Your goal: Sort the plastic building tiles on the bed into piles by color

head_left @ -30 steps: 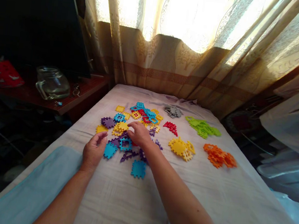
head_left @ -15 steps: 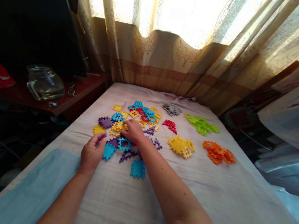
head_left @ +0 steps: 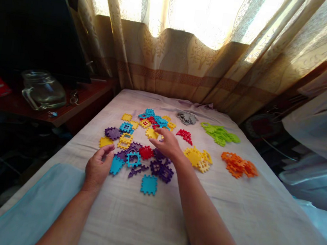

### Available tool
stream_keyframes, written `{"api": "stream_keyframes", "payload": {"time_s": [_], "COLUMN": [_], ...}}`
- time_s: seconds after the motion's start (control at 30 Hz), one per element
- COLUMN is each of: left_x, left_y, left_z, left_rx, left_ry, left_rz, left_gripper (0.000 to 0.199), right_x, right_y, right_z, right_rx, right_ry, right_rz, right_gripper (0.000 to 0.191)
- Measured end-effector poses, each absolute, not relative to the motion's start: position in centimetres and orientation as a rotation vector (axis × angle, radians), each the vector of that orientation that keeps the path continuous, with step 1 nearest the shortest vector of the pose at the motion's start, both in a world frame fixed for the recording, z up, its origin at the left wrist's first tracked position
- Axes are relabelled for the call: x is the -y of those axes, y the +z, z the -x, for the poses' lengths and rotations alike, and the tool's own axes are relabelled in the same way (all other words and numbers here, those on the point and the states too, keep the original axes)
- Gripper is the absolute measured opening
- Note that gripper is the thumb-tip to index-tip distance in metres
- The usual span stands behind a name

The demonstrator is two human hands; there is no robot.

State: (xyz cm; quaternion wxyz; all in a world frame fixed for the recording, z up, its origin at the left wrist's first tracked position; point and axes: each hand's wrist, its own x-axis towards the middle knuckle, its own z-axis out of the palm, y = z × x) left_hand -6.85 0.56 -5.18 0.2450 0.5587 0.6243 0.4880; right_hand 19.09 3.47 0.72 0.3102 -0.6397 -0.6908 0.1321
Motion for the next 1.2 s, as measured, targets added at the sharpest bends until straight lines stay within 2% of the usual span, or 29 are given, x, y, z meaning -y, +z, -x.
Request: {"api": "stream_keyframes", "payload": {"time_s": [0.2,0.37,0.83,1.03,1.2], "left_x": [-0.6,-0.5,-0.7,-0.6,-0.3], "left_y": [-5.4,-5.1,-5.6,-5.4,-5.1], "left_z": [7.0,6.9,7.2,7.2,6.9], "left_rx": [-1.715,-1.738,-1.746,-1.754,-1.738], "left_ry": [1.29,1.281,1.254,1.244,1.251], "left_rz": [-1.598,-1.61,-1.637,-1.65,-1.647], "left_gripper": [0.044,0.044,0.041,0.041,0.04], "right_x": [0.7,1.8,2.1,2.3,1.9], "right_y": [0.6,-1.0,-1.1,0.1,1.5], "right_z": [-30.5,-34.5,-35.3,-34.2,-31.1], "right_rx": [1.458,1.34,1.478,1.555,1.652], "right_ry": [0.313,0.413,0.527,0.325,0.239], "right_rz": [2.019,2.239,2.357,2.35,2.239], "right_gripper": [0.035,0.036,0.034,0.042,0.035]}}
